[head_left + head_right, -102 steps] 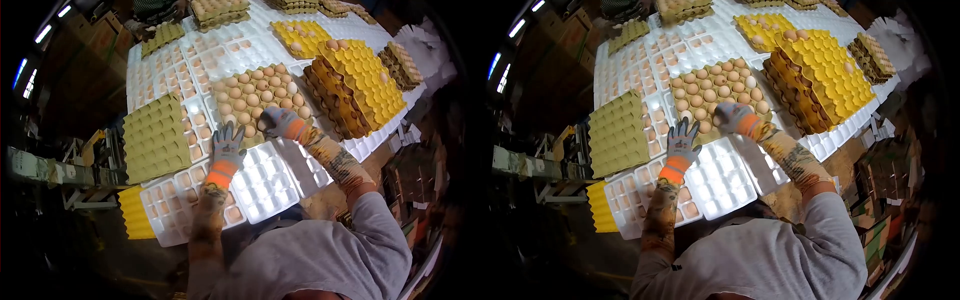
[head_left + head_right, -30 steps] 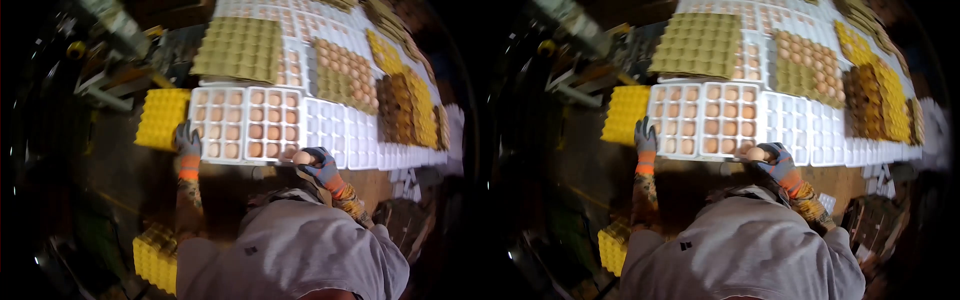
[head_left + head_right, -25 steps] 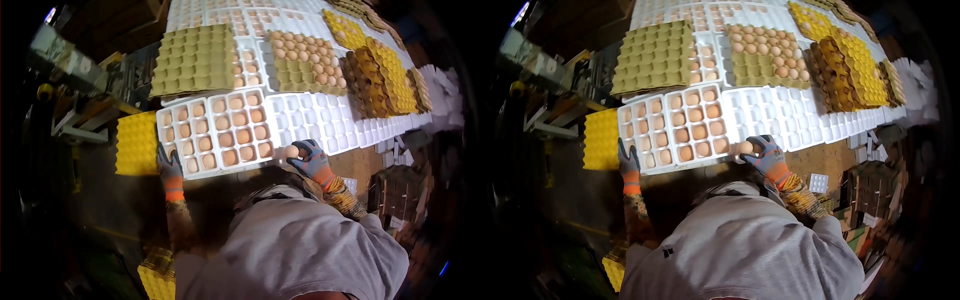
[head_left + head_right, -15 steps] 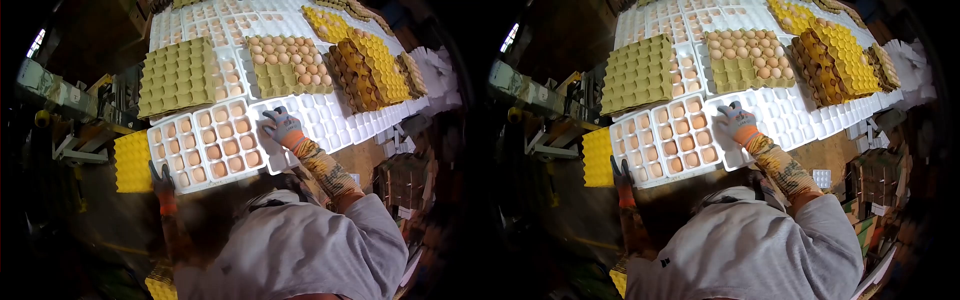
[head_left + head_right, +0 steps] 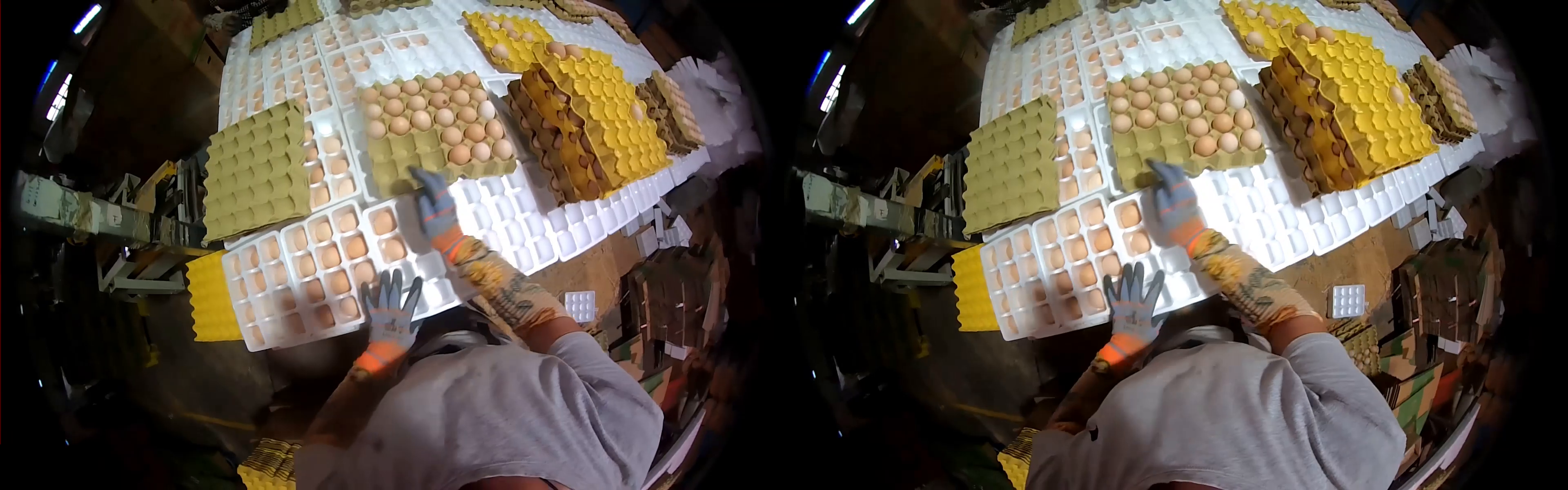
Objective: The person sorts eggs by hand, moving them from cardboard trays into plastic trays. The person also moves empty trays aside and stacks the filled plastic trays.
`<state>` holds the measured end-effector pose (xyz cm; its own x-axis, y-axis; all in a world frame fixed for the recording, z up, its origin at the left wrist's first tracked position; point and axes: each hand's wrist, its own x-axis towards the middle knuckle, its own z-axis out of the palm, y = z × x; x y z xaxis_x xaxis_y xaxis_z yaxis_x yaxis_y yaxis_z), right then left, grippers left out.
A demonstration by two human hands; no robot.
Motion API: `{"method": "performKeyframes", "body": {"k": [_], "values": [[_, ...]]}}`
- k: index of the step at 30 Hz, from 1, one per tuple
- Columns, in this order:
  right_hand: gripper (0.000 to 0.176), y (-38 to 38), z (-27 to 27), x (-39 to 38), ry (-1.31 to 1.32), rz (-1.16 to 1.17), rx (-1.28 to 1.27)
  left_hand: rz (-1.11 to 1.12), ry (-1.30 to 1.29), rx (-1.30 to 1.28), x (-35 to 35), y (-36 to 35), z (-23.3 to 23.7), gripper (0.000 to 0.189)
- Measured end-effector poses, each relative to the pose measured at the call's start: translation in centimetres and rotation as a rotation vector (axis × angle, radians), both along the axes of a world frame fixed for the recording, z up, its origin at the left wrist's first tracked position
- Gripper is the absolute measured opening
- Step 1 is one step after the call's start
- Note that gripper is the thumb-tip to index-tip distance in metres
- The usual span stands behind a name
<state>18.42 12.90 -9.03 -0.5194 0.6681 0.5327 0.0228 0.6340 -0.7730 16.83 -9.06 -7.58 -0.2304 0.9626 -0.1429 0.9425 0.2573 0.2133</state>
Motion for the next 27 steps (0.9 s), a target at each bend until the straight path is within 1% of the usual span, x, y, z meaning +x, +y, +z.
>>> {"method": "performKeyframes", "body": {"k": [1, 2, 4, 5, 7, 8, 9, 10, 12, 13, 15, 16, 17, 18, 19, 20, 22, 23, 24, 26, 27], "values": [[0.040, -0.8, 1.1, -0.2, 0.000, 0.079, 0.050, 0.022, 0.005, -0.008, 0.4, -0.4, -1.5, 0.078], [0.043, 0.1, -1.2, -0.6, -0.141, 0.156, 0.178, 0.041, 0.011, -0.016, 1.0, -0.8, -3.0, 0.077], [0.041, 1.1, -0.6, -0.1, -0.265, 0.323, 0.381, 0.066, 0.052, -0.031, 1.8, -1.0, -3.7, 0.078], [0.041, 2.2, 0.1, 0.4, -0.246, 0.313, 0.370, 0.114, 0.010, 0.026, 1.9, -1.0, -3.1, 0.069], [0.037, 4.0, 0.9, 3.0, -0.110, 0.220, 0.313, 0.143, 0.056, -0.012, 2.4, -0.9, -2.0, 0.068], [0.035, 5.5, 0.9, 3.9, -0.108, 0.102, 0.271, 0.183, 0.090, -0.026, 2.7, -0.7, -1.7, 0.068], [0.038, 7.6, 0.8, 5.0, -0.144, -0.024, 0.297, 0.199, 0.110, -0.016, 2.9, -0.5, -1.8, 0.069], [0.039, 9.3, 2.5, 6.2, -0.215, -0.107, 0.409, 0.206, 0.108, -0.024, 3.1, -0.1, -1.0, 0.069], [0.041, 12.1, 3.7, 6.1, -0.439, -0.077, 0.497, 0.237, 0.035, -0.089, 2.8, 1.9, 2.0, 0.072], [0.041, 12.5, 3.1, 5.6, -0.434, -0.077, 0.497, 0.239, 0.039, -0.089, 2.0, 3.1, 3.3, 0.072], [0.044, 13.3, 1.5, 4.4, -0.805, 0.125, 0.685, 0.133, -0.182, 0.166, -1.0, 6.6, 5.6, 0.063], [0.044, 13.7, 1.8, 4.3, -0.802, 0.115, 0.690, 0.100, -0.085, 0.356, -3.0, 8.7, 5.5, 0.058], [0.045, 14.2, 2.0, 4.3, -0.783, 0.173, 0.555, 0.067, 0.009, 0.547, -5.2, 11.0, 4.9, 0.053], [0.045, 14.7, 2.2, 4.4, -0.765, 0.227, 0.421, 0.138, 0.038, 0.531, -7.8, 14.0, 4.5, 0.053], [0.037, 14.3, 4.3, 5.3, -0.610, 0.081, 0.354, 0.172, 0.206, 0.617, -9.8, 16.5, 4.2, 0.061], [0.037, 15.0, 5.0, 5.8, -0.618, 0.070, 0.367, 0.252, 0.262, 0.552, -11.9, 19.1, 3.8, 0.065], [0.027, 16.4, 5.8, 6.9, 0.071, 0.183, -0.812, 0.268, 0.484, 0.498, -15.9, 21.5, -0.2, 0.069], [0.025, 16.7, 7.2, 7.2, 0.157, 0.261, -1.085, 0.293, 0.253, 0.540, -17.1, 21.8, -1.2, 0.066], [0.025, 16.9, 6.8, 6.8, 0.155, 0.249, -1.083, 0.317, 0.024, 0.572, -18.3, 21.9, -2.2, 0.064], [0.023, 17.3, 6.3, 4.6, -0.389, 0.241, -0.629, 0.357, -0.425, 0.624, -20.5, 22.5, -3.1, 0.059], [0.020, 16.3, 6.5, 3.4, -0.554, 0.145, -0.094, 0.377, -0.648, 0.634, -21.2, 22.5, -3.5, 0.056]]}}
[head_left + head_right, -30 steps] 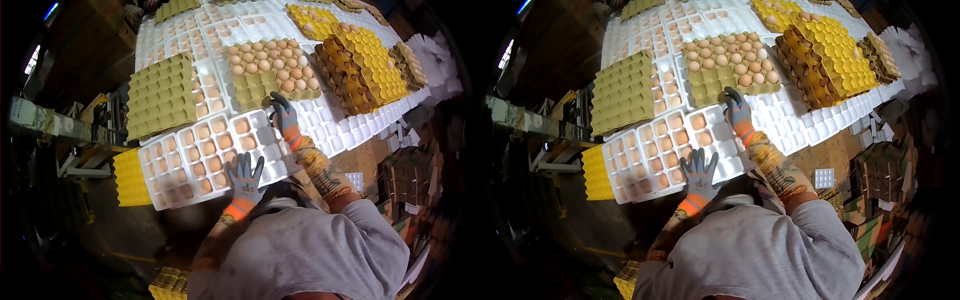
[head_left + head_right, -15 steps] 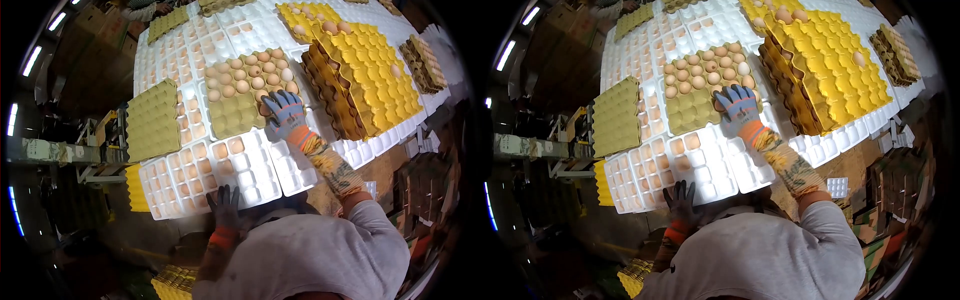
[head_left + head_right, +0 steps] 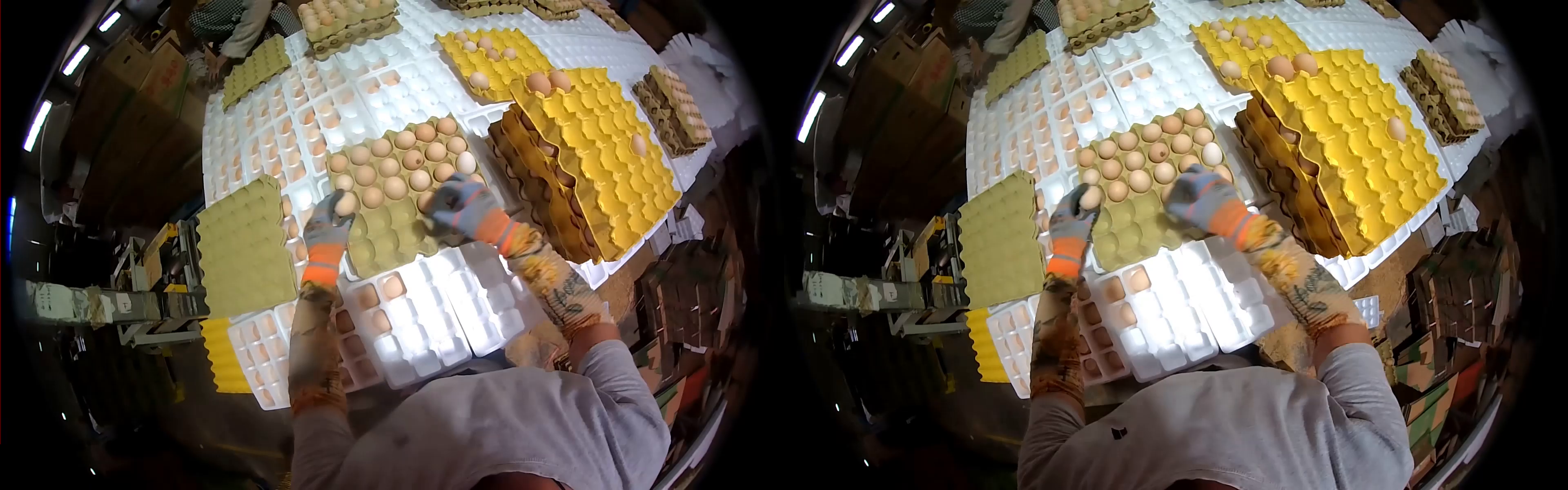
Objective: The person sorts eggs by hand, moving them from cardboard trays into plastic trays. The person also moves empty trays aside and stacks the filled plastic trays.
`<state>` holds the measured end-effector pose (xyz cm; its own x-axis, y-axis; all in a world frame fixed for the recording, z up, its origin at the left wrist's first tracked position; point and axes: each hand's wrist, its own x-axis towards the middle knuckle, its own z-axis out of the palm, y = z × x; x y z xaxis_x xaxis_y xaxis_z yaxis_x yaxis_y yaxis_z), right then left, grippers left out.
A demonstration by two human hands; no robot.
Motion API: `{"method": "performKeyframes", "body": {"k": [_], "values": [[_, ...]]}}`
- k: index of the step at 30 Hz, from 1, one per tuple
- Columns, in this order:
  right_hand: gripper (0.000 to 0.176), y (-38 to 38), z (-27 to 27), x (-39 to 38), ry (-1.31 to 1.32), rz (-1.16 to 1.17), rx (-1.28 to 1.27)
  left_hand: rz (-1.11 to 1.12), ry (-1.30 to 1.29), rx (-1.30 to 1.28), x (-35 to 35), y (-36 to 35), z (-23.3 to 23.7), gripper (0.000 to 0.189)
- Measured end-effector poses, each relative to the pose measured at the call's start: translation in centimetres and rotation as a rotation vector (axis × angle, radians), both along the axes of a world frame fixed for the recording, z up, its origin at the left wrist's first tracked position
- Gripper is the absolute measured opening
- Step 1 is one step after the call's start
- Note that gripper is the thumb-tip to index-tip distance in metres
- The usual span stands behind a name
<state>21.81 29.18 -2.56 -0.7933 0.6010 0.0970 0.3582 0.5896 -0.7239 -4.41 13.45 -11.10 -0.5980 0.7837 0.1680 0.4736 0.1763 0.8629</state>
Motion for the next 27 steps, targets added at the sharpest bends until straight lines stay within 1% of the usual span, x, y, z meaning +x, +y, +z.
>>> {"method": "performKeyframes", "body": {"k": [1, 3, 4, 6, 7, 9, 10, 11, 12, 13, 14, 15, 16, 17, 18, 19, 20, 21, 22, 23, 24, 25, 26, 27], "values": [[0.020, -0.8, 0.8, -1.3, -0.109, 0.068, 0.310, -0.038, -0.208, 0.054, -0.4, 0.1, -0.2, 0.054], [0.020, -0.5, -2.7, -4.0, -0.621, 0.257, 0.596, 0.240, -0.748, 0.260, 0.7, -0.4, 5.4, 0.038], [0.020, 0.3, -2.5, -4.2, -0.622, 0.250, 0.587, 0.206, -0.970, 0.411, 1.3, -0.1, 6.7, 0.033], [0.027, 1.8, -1.7, -3.6, -0.438, 0.305, 0.463, 0.094, -0.931, 0.516, 1.3, 0.6, 5.9, 0.029], [0.027, 2.3, -1.9, -2.5, -0.443, 0.302, 0.462, 0.128, -0.830, 0.303, 1.1, 1.4, 5.3, 0.029], [0.037, 3.5, -2.1, -0.3, 0.260, -0.033, -0.703, 0.135, -0.609, -0.131, 0.7, 2.8, 3.9, 0.032], [0.042, 3.3, 0.1, 0.2, 0.398, -0.026, -0.912, 0.001, 0.084, -0.098, 2.5, 3.9, 4.5, 0.031], [0.042, 4.0, 0.0, 0.7, 0.305, 0.022, -1.006, -0.136, 0.774, -0.056, 3.5, 4.5, 4.6, 0.032], [0.045, 4.1, -0.2, 0.4, 0.154, 0.055, -0.516, -0.143, 0.765, -0.055, 3.5, 4.7, 4.3, 0.032], [0.049, 4.0, -0.2, -0.7, 0.004, 0.093, -0.024, -0.170, 0.568, -0.078, 3.0, 4.9, 3.9, 0.033], [0.045, 2.5, 0.8, -2.1, -0.260, -0.023, 0.255, -0.195, 0.376, -0.100, 2.1, 5.2, 3.7, 0.035], [0.045, 2.2, 0.9, -3.7, -0.257, -0.028, 0.254, -0.222, 0.186, -0.123, 1.2, 5.4, 3.4, 0.040], [0.040, 2.1, 0.7, -5.1, -0.421, -0.042, 0.406, -0.249, -0.006, -0.151, 0.5, 5.4, 3.1, 0.045], [0.035, 2.3, 0.4, -6.1, -0.585, -0.056, 0.555, -0.274, -0.199, -0.179, 0.6, 5.3, 4.4, 0.051], [0.035, 2.8, -0.4, -6.8, -0.586, -0.065, 0.545, -0.181, -0.771, -0.090, 0.3, 4.4, 6.0, 0.052], [0.029, 3.4, -1.4, -7.2, -0.514, -0.051, 0.603, -0.240, -0.978, 0.117, 1.3, 3.7, 8.4, 0.051], [0.025, 3.8, -2.5, -7.2, -0.448, -0.032, 0.656, -0.298, -0.823, 0.056, 1.5, 3.9, 8.4, 0.052], [0.028, 3.7, -0.9, -6.7, -0.490, -0.041, 0.540, -0.354, -0.675, -0.006, 1.5, 4.5, 8.0, 0.053], [0.032, 3.2, 0.3, -5.6, -0.424, -0.123, 0.450, -0.448, 0.008, -0.031, 0.1, 6.3, 4.4, 0.055], [0.035, 3.0, 1.0, -4.5, -0.355, -0.207, 0.368, -0.289, 0.543, -0.258, 2.6, 6.6, 6.1, 0.058], [0.043, 2.4, 0.9, -2.5, -0.184, -0.286, 0.255, -0.258, 0.721, -0.446, 4.8, 7.5, 7.5, 0.057], [0.044, 1.1, 1.5, -0.2, -0.122, -0.301, 0.230, -0.226, 0.901, -0.636, 6.1, 8.3, 8.0, 0.057], [0.046, -0.5, 2.1, 2.3, -0.054, -0.316, 0.215, -0.238, 0.893, -0.631, 6.3, 9.1, 7.7, 0.057], [0.048, -2.0, 2.0, 4.7, -0.081, -0.306, 0.172, -0.248, 0.922, -0.711, 6.4, 10.2, 7.4, 0.058]]}}
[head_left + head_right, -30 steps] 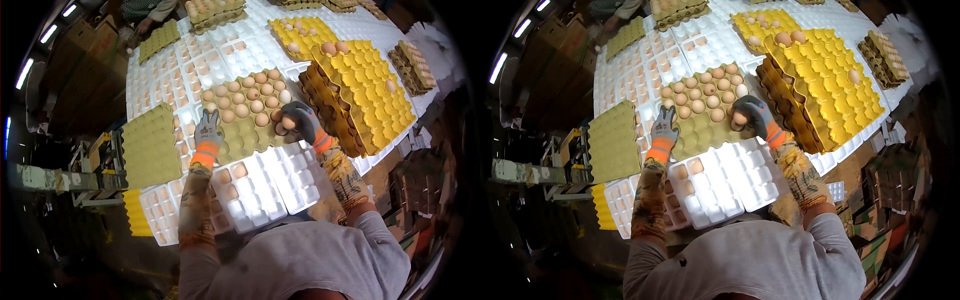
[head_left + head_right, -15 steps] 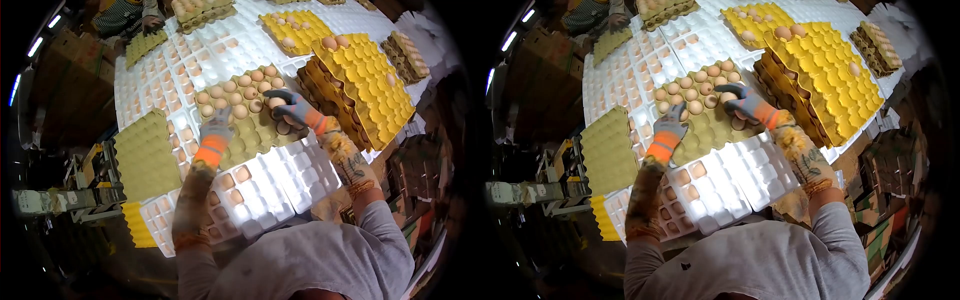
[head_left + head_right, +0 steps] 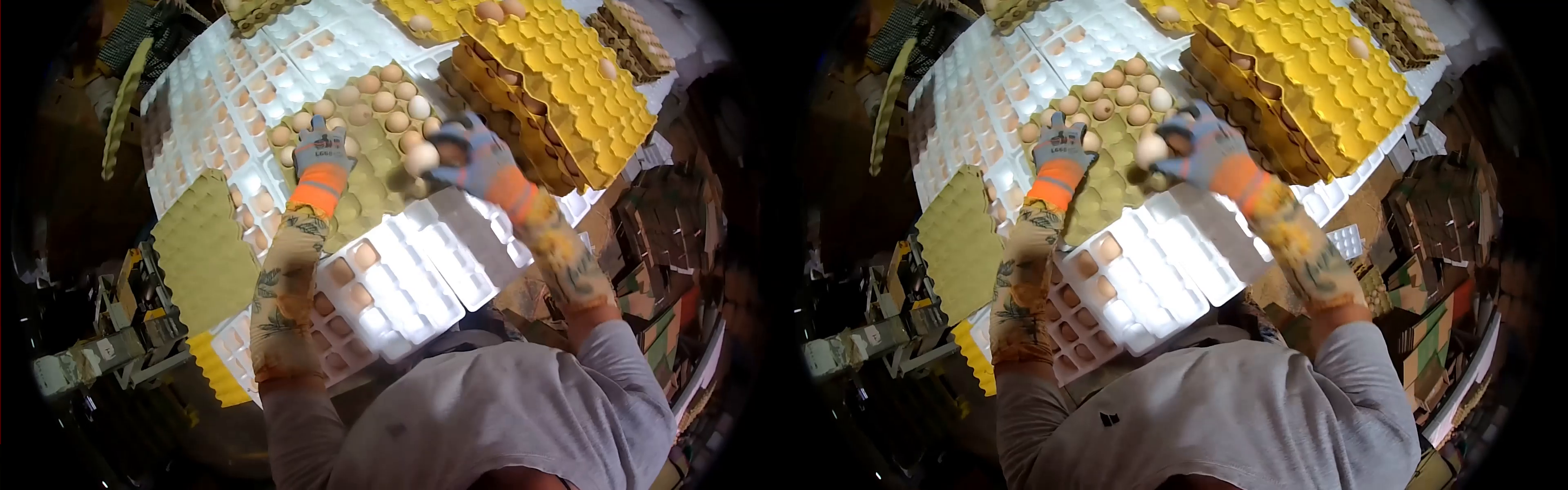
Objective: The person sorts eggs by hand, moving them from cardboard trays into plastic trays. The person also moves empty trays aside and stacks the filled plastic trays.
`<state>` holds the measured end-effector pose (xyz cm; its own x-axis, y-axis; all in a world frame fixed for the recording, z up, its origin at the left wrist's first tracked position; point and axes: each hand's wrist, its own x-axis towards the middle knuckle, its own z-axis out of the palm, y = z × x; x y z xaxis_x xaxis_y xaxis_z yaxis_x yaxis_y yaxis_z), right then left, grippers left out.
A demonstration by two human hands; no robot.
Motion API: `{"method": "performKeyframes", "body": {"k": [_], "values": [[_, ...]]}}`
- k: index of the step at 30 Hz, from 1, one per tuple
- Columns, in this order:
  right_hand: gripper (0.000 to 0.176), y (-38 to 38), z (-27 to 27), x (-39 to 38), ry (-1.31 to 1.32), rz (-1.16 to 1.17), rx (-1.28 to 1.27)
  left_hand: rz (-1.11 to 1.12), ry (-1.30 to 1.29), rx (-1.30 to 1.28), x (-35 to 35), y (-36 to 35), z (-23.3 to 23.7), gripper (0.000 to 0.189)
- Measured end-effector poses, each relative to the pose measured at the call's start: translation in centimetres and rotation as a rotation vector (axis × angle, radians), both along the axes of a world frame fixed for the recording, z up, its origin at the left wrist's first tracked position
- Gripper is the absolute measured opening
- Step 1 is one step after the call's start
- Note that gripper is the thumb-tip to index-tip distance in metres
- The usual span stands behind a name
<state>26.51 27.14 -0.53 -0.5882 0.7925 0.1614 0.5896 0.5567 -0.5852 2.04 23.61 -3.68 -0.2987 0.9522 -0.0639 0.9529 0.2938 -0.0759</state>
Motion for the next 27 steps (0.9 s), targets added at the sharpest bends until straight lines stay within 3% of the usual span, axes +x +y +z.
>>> {"method": "performKeyframes", "body": {"k": [2, 4, 6, 8, 10, 12, 16, 18, 20, 22, 24, 25, 27], "values": [[0.050, -3.4, 0.6, 3.7, -0.135, 0.002, -0.150, 0.004, 0.040, -0.076, -0.1, 0.3, -0.6, 0.058], [0.048, -5.6, -0.6, 5.1, -0.350, -0.081, -0.128, 0.062, -0.150, 0.085, -0.9, -0.2, -0.9, 0.054], [0.047, -5.9, -4.5, 4.9, -0.353, -0.119, -0.045, 0.135, -0.213, 0.177, 0.4, -2.6, 0.4, 0.050], [0.045, -6.0, -5.7, 5.3, -0.343, -0.147, 0.035, 0.088, -0.450, 0.669, 1.7, -6.4, 1.4, 0.044], [0.043, -6.7, -5.8, 6.1, -0.230, -0.106, 0.074, 0.034, -0.614, 0.618, 5.1, -11.7, 3.3, 0.046], [0.040, -7.5, -5.5, 7.0, -0.188, -0.044, 0.061, -0.037, -0.496, 0.536, 9.3, -15.9, 2.5, 0.046], [0.044, -8.5, -6.5, 6.4, -0.301, 0.128, 0.089, 0.107, -0.287, 0.223, 13.8, -18.3, -2.5, 0.047], [0.042, -8.0, -5.6, 6.7, -0.338, 0.131, -0.053, 0.128, -0.336, 0.260, 14.0, -18.0, -2.4, 0.045], [0.042, -8.3, -6.6, 6.6, -0.255, 0.117, 0.032, 0.244, -0.386, 0.462, 14.5, -17.0, -2.3, 0.046], [0.044, -8.6, -7.0, 5.2, 0.031, 0.209, 0.128, 0.213, -0.315, 0.438, 14.9, -15.7, -2.3, 0.049], [0.043, -8.9, -6.1, 4.4, -0.094, 0.375, 0.203, 0.281, -0.271, 0.290, 15.1, -14.6, -1.5, 0.046], [0.043, -8.5, -7.4, 4.2, 0.003, 0.392, 0.259, 0.278, -0.268, 0.299, 15.0, -14.7, -1.7, 0.046], [0.043, -7.2, -8.8, 4.6, 0.175, 0.346, 0.306, 0.491, -0.747, 0.759, 14.9, -15.9, -2.6, 0.037]]}}
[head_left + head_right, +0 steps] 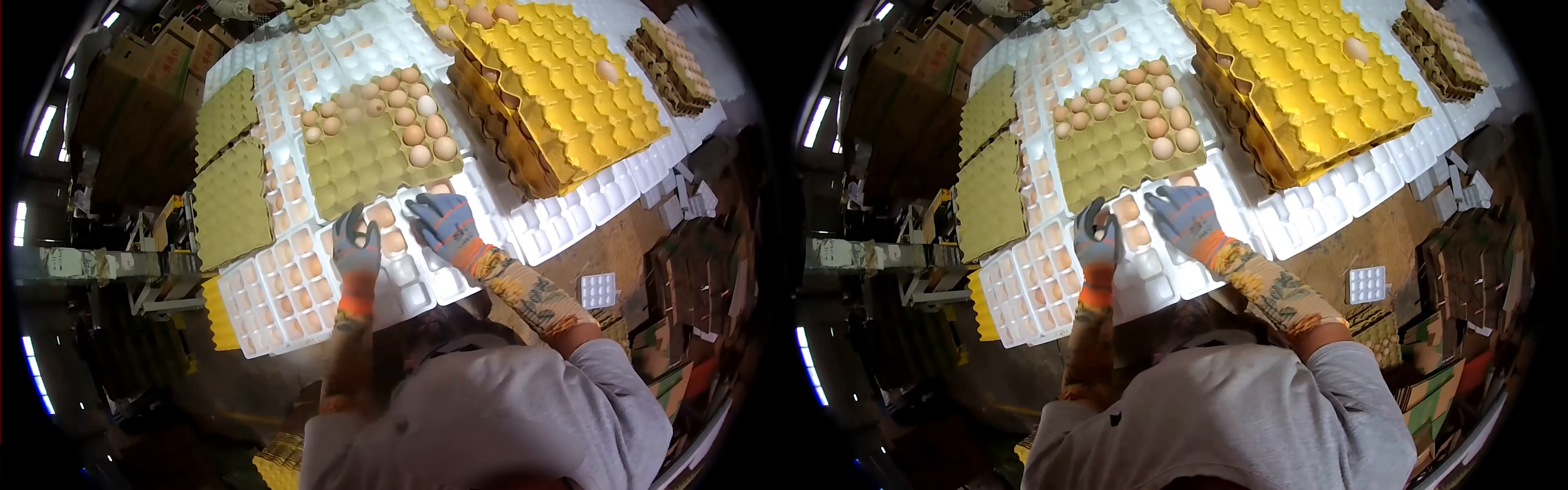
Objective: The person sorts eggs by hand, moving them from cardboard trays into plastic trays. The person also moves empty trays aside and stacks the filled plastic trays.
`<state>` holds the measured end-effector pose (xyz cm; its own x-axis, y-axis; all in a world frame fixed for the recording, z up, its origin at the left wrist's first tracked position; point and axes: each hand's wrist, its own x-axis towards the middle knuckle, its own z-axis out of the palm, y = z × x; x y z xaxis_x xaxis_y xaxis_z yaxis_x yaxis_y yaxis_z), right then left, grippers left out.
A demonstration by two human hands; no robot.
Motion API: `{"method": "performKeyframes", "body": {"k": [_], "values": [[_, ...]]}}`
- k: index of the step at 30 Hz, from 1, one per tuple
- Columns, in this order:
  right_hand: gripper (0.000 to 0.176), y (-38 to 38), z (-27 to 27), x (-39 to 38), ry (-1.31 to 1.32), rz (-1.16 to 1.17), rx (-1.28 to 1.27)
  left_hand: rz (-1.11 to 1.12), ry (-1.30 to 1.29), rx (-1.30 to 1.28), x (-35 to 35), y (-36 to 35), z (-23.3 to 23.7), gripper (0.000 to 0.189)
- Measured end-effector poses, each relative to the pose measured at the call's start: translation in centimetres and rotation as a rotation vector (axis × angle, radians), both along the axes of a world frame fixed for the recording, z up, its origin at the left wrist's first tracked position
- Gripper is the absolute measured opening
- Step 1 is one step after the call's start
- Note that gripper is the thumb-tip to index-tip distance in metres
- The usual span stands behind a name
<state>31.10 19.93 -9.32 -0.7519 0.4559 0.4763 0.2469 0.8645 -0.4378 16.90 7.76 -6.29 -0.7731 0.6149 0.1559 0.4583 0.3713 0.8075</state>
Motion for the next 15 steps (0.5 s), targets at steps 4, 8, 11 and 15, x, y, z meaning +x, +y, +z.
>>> {"method": "performKeyframes", "body": {"k": [4, 8, 11, 15], "values": [[0.043, 4.7, 2.1, -0.5, 0.021, -0.358, 0.130, -0.270, 0.061, 0.317, 3.9, 1.6, -1.8, 0.026], [0.044, 9.5, 3.1, -2.7, -0.523, -0.245, 0.089, -0.328, 0.079, 0.281, 6.1, 3.5, -2.8, 0.023], [0.040, 10.2, 3.1, -1.9, -0.490, -0.160, 0.032, -0.190, -0.014, 0.426, 7.6, 2.4, -3.7, 0.027], [0.043, 8.3, 3.5, -1.2, 0.255, -0.256, -0.735, -0.466, 0.416, 0.087, 7.7, 1.4, -5.2, 0.030]]}}
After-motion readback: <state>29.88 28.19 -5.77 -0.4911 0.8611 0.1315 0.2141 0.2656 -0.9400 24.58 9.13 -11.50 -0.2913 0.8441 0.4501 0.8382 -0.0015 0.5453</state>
